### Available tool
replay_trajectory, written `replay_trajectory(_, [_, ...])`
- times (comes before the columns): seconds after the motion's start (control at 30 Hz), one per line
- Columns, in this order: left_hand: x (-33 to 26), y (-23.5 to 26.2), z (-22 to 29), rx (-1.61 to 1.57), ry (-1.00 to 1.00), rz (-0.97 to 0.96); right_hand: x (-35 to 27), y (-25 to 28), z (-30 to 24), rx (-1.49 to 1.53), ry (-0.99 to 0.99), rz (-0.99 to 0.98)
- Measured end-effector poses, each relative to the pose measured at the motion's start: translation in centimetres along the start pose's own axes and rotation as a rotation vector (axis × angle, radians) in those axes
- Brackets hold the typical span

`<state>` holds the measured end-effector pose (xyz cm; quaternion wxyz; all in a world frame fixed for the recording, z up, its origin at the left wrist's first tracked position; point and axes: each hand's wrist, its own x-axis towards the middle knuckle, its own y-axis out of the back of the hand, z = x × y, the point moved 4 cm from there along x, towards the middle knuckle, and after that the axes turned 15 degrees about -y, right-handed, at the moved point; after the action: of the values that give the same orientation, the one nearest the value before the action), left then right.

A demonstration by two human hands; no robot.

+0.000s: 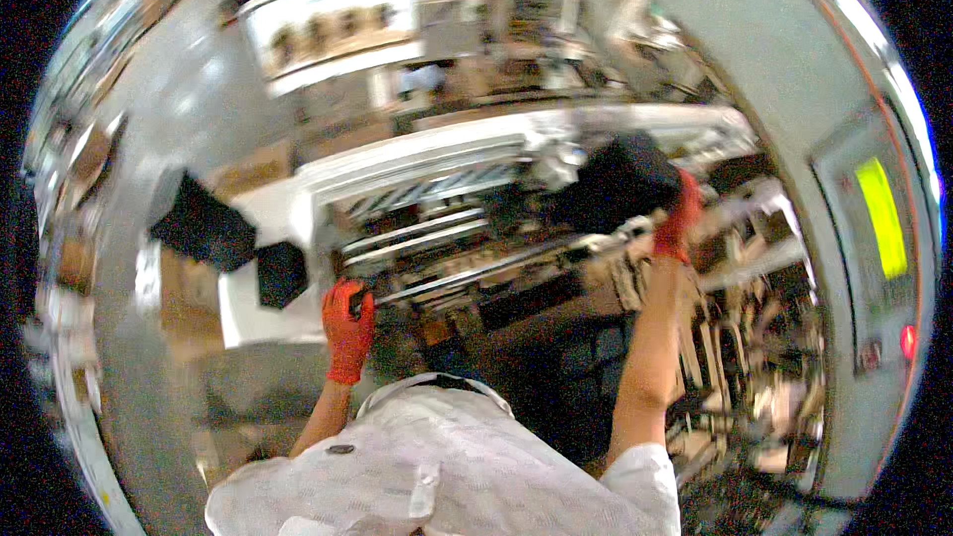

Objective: The person picks up black rectangular panels, feeds them one by one into an industrial machine, and kemudian carries a large stack of processed panels to a pallet on the factory floor.

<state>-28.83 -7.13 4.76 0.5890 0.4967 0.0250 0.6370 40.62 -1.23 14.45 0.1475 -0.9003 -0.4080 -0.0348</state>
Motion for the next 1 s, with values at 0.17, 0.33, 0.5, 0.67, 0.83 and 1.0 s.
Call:
replay_trajectory(0.17, [0.7, 8.1, -5.0, 0.434, 0.169, 0.199, -13.1, -9.6, -3.4, -0.363, 0.409, 0.599])
replay_trajectory(0.33, [1.7, 8.8, -10.2, 0.608, 0.375, 0.063, -20.2, -17.6, 7.1, -0.475, 0.380, 0.209])
replay_trajectory(0.5, [2.1, 9.2, -13.1, 0.471, 0.526, 0.003, -24.1, -26.6, 13.3, -1.024, 0.325, -0.161])
replay_trajectory(0.67, [1.4, 10.0, -12.3, 0.409, 0.400, 0.166, -24.9, -27.0, 14.3, -1.270, 0.254, -0.165])
replay_trajectory(0.83, [2.8, 11.9, -5.4, 0.260, 0.320, 0.178, -24.2, -27.0, 15.1, -1.407, 0.194, -0.054])
replay_trajectory(1.0, [1.7, 7.8, -3.9, -0.070, 0.183, 0.248, -23.9, -27.2, 15.0, -1.386, 0.290, 0.046])
